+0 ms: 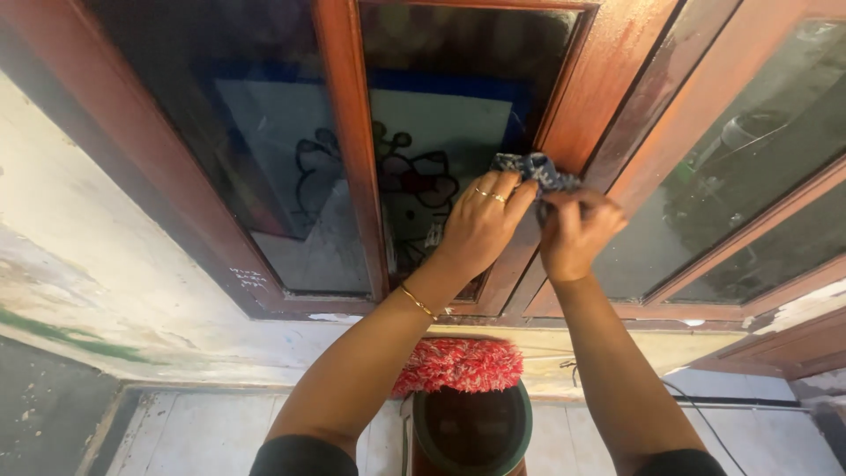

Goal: Wiping a glass window with a damp cloth.

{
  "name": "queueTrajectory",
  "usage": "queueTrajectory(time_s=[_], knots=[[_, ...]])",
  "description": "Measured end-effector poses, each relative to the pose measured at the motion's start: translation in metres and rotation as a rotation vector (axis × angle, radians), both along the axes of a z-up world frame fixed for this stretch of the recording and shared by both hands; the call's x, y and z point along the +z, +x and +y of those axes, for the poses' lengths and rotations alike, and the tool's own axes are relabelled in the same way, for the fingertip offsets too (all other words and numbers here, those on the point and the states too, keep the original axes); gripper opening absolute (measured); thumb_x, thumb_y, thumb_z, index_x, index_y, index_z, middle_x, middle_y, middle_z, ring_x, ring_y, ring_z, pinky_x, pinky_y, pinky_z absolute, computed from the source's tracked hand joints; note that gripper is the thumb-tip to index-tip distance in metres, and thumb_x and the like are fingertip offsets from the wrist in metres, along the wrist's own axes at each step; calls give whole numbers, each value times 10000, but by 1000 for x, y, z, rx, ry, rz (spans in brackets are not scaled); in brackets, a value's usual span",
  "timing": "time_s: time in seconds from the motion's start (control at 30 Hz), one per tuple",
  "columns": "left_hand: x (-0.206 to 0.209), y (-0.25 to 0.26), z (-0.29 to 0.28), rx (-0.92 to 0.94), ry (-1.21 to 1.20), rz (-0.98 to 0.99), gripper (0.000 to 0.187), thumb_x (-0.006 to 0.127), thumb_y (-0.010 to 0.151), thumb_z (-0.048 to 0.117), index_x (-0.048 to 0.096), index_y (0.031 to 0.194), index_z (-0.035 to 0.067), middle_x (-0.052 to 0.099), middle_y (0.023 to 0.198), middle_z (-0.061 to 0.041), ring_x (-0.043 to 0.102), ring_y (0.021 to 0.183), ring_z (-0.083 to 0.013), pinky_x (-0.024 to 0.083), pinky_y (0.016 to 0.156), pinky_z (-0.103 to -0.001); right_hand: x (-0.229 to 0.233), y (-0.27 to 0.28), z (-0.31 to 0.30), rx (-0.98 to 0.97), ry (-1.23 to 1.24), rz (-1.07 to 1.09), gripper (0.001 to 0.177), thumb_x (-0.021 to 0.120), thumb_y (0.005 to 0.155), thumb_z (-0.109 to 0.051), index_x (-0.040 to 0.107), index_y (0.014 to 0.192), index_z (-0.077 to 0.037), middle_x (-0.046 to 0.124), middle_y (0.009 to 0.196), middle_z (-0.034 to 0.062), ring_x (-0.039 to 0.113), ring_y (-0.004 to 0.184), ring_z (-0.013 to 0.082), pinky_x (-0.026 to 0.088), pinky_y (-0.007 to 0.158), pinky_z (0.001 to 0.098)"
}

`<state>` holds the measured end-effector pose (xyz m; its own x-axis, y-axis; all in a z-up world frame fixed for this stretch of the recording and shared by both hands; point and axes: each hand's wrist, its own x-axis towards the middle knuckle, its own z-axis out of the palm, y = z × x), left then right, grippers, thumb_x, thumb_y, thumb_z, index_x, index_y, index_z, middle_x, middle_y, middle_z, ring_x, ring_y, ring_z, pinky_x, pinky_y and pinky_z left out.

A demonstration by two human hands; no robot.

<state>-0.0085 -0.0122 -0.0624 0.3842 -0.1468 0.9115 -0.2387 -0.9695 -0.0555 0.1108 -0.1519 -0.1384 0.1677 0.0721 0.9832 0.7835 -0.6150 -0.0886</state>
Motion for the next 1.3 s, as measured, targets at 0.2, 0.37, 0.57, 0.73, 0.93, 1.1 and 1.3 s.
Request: queueTrajectory(time_s=[0.2, 0.37, 0.57, 0.73, 0.93, 1.1, 1.3], knots=[[12, 15, 5, 6, -43, 70, 256, 651, 936, 89, 649, 1191, 66, 589, 1101, -93, 627, 1047, -277, 543, 939, -392, 15, -11, 0, 83, -212, 13, 572, 727, 989, -97, 525, 1525, -94, 504, 1424, 206, 488, 1340, 403, 313, 1154, 505], [84, 41, 4, 49, 50, -145, 453, 622, 968, 93, 558, 1416, 63, 555, 1343, -127, 585, 1275, -326, 521, 1105, -419, 133, -13, 13, -103, -218, 106, 606, 559, 1072, -34, 415, 1660, -73, 279, 1714, 232, 230, 1602, 426, 95, 1284, 572], [104, 53, -4, 116, 52, -216, 463, 629, 984, 98, 530, 1431, 32, 557, 1378, -139, 583, 1273, -334, 494, 1131, -420, 162, -2, 24, -156, -160, 116, 485, 511, 1198, -92, 385, 1667, -105, 290, 1734, 192, 256, 1637, 383, 75, 1315, 544], [64, 44, 0, 13, -10, -134, 484, 613, 978, 72, 531, 1454, 47, 566, 1358, -131, 600, 1249, -306, 500, 1117, -394, 101, 15, 30, -102, -124, 105, 477, 530, 1205, -89, 379, 1657, -93, 266, 1722, 225, 240, 1629, 412, 94, 1338, 559], [22, 32, 1, -23, -63, -53, 487, 601, 959, 87, 542, 1442, 62, 590, 1320, -127, 611, 1213, -307, 513, 1098, -414, 41, 22, 32, -33, -107, 99, 516, 567, 1142, -74, 369, 1619, -73, 245, 1691, 286, 229, 1600, 473, 90, 1308, 631], [-16, 19, 2, -11, -79, 18, 489, 590, 960, 78, 554, 1448, 68, 612, 1299, -133, 617, 1206, -314, 522, 1065, -420, -20, 25, 34, -10, -121, 82, 545, 552, 1092, -21, 366, 1604, -55, 256, 1679, 317, 236, 1590, 502, 81, 1292, 664], [-73, 12, 4, -43, -147, 124, 476, 584, 940, 74, 579, 1415, 69, 623, 1306, -144, 619, 1190, -331, 528, 1027, -423, -89, 19, 30, -30, -213, 163, 512, 572, 1005, -22, 425, 1494, 8, 307, 1621, 358, 274, 1534, 536, 116, 1255, 682]])
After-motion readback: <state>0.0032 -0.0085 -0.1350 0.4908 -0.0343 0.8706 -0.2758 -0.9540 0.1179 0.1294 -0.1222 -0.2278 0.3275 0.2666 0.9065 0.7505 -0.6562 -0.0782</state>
